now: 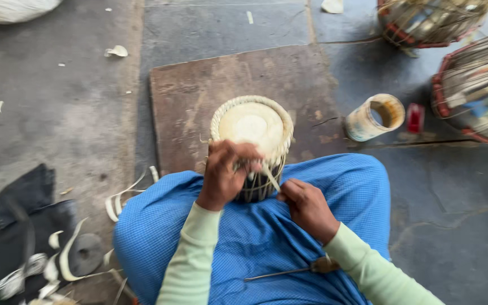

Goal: The person sits cross-legged on the floor and threads a leather strap through the rim of a tabla drum, using a metal rod to pull the strap tight around the drum body. They repeatedly feed, pull, and cinch the strap, working around the drum head to lace it.

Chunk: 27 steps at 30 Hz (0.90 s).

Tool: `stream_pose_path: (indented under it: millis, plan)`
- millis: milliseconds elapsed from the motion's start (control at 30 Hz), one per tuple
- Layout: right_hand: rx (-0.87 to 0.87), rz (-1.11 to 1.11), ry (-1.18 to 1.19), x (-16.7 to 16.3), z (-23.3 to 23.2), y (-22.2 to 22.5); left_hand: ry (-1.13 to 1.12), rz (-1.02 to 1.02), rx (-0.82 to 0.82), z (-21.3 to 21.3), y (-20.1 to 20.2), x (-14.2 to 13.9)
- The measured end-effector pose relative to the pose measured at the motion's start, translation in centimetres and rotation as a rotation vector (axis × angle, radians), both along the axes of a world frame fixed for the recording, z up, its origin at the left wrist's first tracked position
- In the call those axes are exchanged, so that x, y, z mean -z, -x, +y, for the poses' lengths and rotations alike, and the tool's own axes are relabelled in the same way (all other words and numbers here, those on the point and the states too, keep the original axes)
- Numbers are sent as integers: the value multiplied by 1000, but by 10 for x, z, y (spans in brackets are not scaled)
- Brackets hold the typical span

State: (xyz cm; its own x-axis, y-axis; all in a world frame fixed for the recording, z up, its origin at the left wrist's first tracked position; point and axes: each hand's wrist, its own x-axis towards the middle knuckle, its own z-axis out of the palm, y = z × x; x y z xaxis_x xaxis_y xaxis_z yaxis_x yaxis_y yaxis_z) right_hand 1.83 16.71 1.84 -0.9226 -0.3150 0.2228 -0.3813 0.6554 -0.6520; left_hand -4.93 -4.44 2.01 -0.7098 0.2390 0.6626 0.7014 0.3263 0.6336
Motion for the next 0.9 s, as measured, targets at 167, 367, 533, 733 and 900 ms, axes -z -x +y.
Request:
stream_pose_path:
  millis: [167, 367, 533, 733, 900]
  plan:
    - [34, -30, -30, 1, 27, -15, -2, -77, 74, 6, 2, -5]
    - [49, -143, 87, 8, 4, -23, 136, -16, 16, 8, -5, -19]
    - [-45, -113, -133, -3, 36, -54, 133, 29, -187, 29, -8, -13]
    - [-33, -766, -602, -5, 85, -116, 80, 122, -55, 33, -16, -9]
    - [17, -891, -285, -47, 109, -109, 63, 65, 46, 25, -26, -6]
